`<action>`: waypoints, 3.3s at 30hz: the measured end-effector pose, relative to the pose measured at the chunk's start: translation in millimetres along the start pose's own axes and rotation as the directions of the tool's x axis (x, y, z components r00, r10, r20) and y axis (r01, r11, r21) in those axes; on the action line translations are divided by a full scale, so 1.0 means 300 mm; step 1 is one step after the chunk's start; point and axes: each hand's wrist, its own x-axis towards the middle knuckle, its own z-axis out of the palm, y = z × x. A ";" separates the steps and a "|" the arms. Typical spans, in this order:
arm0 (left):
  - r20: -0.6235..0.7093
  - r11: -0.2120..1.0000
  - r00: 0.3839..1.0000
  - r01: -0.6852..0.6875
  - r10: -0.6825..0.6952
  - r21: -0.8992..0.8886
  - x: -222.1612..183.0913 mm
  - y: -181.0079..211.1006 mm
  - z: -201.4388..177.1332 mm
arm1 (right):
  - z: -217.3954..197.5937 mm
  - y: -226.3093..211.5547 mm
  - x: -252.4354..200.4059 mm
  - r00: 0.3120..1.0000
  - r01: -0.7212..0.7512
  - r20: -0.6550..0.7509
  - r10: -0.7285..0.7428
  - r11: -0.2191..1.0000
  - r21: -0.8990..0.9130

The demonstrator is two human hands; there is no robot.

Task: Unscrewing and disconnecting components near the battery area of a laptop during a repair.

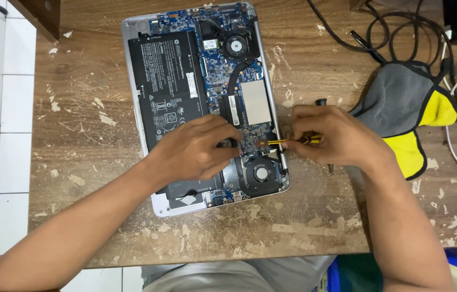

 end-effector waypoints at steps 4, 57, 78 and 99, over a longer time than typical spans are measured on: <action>0.001 1.000 1.000 0.002 -0.002 -0.002 -0.012 -0.002 0.016 | 0.022 -0.013 0.007 0.999 0.001 -0.039 -0.002 1.000 -0.030; 0.018 1.000 1.000 -0.002 0.002 0.016 -0.004 0.002 0.001 | 0.060 -0.008 -0.005 0.965 0.157 -0.192 -0.178 0.980 -0.119; 0.196 0.986 0.976 0.067 -0.096 0.150 0.037 0.074 -0.024 | 0.039 0.020 -0.009 0.948 0.134 -0.276 -0.158 0.985 -0.105; -0.090 0.982 0.991 0.113 -0.100 0.150 -0.006 0.047 0.043 | 0.033 -0.017 -0.007 0.952 0.102 -0.270 -0.143 0.982 -0.161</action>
